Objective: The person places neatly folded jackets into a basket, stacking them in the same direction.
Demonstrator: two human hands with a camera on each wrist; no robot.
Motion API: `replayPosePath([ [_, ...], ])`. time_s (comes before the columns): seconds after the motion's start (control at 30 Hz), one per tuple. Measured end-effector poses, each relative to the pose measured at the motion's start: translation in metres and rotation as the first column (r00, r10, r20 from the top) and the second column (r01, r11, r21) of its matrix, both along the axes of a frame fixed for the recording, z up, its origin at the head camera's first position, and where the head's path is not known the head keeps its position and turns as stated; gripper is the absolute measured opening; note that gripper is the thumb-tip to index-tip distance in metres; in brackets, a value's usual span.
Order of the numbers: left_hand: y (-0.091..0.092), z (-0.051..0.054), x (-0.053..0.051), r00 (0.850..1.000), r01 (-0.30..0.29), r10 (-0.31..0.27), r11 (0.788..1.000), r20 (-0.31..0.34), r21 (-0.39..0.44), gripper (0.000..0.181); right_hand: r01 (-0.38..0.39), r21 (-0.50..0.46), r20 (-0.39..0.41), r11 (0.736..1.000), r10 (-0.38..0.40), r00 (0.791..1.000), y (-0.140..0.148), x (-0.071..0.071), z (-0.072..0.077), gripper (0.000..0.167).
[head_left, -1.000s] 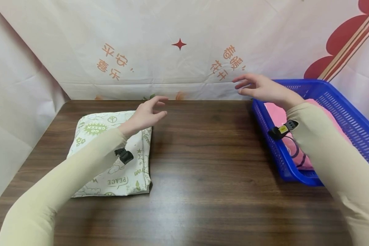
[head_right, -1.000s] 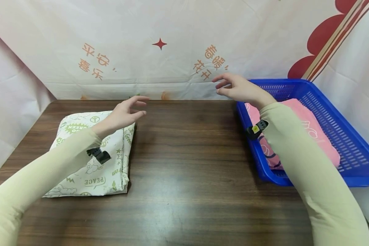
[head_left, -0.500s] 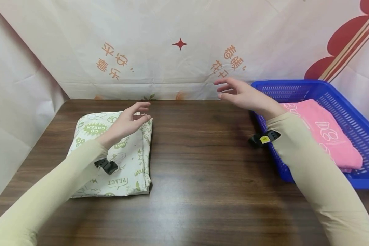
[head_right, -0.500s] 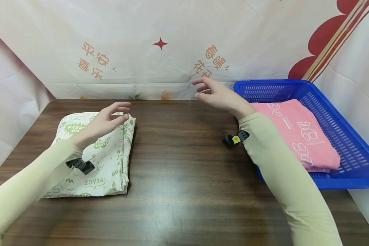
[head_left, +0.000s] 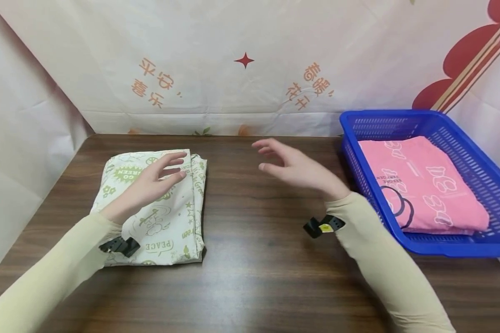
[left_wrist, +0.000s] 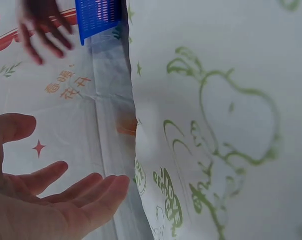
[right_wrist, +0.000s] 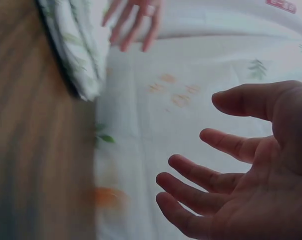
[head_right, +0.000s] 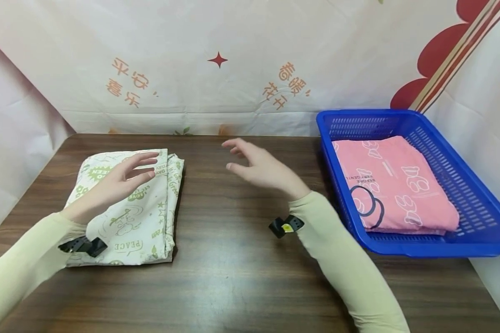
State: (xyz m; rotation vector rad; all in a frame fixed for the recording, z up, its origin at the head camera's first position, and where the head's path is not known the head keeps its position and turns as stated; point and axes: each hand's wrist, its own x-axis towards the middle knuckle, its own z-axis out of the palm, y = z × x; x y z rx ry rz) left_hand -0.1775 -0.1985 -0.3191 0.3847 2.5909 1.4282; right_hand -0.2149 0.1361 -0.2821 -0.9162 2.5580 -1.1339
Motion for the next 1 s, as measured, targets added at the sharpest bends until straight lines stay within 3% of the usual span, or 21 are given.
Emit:
replayPosePath([
  [0.17, -0.007, 0.0, 0.007, 1.0, 0.006, -0.006, 1.0, 0.012, -0.006, 0.056, -0.068, -0.004, 0.059, 0.998, 0.068, 0.996, -0.026, 0.001, -0.032, 0.047],
  [0.3, -0.015, 0.0, 0.01, 1.0, -0.001, 0.002, 0.999, 0.023, -0.032, 0.058, -0.132, 0.023, 0.071, 0.991, 0.13, 0.989, -0.045, 0.001, -0.049, 0.045],
  [0.47, -0.029, -0.002, 0.015, 0.999, -0.022, 0.024, 0.998, 0.031, -0.059, 0.059, -0.176, 0.023, 0.092, 0.984, 0.173, 0.981, -0.064, 0.003, -0.06, 0.044],
  [0.73, -0.054, -0.001, 0.023, 0.994, -0.092, 0.092, 0.996, 0.055, 0.005, 0.061, -0.195, 0.04, 0.174, 0.98, 0.185, 0.967, -0.085, 0.007, -0.072, 0.046],
  [0.87, -0.071, -0.001, 0.023, 0.988, -0.118, 0.123, 0.991, 0.095, -0.06, 0.065, -0.176, 0.035, 0.173, 0.984, 0.167, 0.971, -0.094, 0.009, -0.077, 0.047],
  [1.0, -0.091, -0.004, 0.02, 0.981, -0.107, 0.132, 0.98, 0.145, -0.165, 0.071, -0.173, 0.03, 0.184, 0.985, 0.164, 0.969, -0.102, 0.013, -0.082, 0.051],
])
